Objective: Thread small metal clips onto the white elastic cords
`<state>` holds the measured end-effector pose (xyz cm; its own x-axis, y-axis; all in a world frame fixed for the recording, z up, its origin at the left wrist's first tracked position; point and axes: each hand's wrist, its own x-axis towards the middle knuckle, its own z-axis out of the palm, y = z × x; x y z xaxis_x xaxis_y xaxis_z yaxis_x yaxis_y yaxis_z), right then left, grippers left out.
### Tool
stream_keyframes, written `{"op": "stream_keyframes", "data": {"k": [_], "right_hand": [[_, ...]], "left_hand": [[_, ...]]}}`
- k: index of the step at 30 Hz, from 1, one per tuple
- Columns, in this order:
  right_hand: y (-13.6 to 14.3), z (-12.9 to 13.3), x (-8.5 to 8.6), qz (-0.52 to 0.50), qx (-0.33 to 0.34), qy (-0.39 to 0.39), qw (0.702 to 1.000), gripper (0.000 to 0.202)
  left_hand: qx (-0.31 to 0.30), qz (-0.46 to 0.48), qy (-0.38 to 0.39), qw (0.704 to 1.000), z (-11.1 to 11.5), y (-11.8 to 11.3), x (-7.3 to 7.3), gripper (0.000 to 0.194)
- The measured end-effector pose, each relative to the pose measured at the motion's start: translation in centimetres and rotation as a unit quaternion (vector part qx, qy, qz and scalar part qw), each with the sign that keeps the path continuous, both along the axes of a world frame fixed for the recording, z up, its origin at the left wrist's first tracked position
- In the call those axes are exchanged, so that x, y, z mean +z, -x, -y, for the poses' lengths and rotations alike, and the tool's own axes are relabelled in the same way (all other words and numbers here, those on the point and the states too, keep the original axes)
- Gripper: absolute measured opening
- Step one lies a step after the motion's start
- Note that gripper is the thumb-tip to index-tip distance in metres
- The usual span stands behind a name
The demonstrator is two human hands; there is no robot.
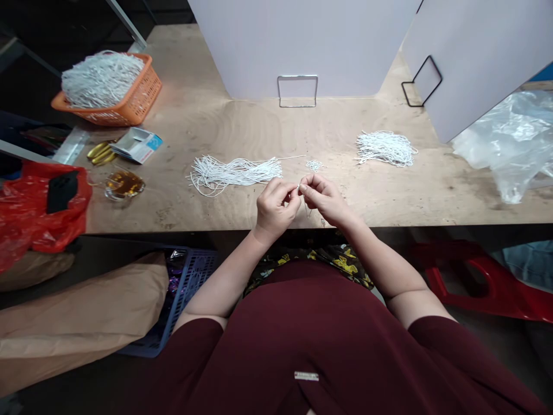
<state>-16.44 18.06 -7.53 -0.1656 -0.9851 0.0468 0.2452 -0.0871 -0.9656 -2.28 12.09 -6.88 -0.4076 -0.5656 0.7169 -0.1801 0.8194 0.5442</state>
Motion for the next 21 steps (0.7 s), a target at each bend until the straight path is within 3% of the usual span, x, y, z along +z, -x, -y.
{"op": "stream_keyframes", "data": {"k": [3, 9, 11, 16, 19, 21], "right_hand": [[0.1, -0.2, 0.0, -0.009, -0.01, -0.007, 1.0, 0.048], [1.5, -0.9, 0.1, -0.089, 0.011, -0.029, 0.996, 0.046], [1.7, -1.0, 0.0, -0.073, 0.013, -0.029, 0.997, 0.045], [2.1, -1.5, -0.6, -0.006, 0.093, -0.085, 0.992, 0.042], [2.6, -1.6, -0.7, -0.022, 0.06, -0.096, 0.993, 0.044], [3.0, -1.6, -0.6, -0.045, 0.029, -0.085, 0.995, 0.044]], "left_hand": [[-0.01, -0.007, -0.004, 1.0, 0.4, 0.0, -0.1, 0.012], [-0.013, -0.013, -0.087, 0.996, 1.4, -0.4, -1.0, 0.011], [-0.022, -0.013, -0.113, 0.993, 1.6, -0.3, -1.2, 0.01], [-0.051, -0.008, -0.14, 0.989, 2.1, -0.4, -1.3, 0.009], [-0.085, 0.017, -0.141, 0.986, 2.6, -0.7, -1.3, 0.009], [-0.127, 0.046, -0.127, 0.983, 2.8, -0.8, -1.2, 0.019]]}}
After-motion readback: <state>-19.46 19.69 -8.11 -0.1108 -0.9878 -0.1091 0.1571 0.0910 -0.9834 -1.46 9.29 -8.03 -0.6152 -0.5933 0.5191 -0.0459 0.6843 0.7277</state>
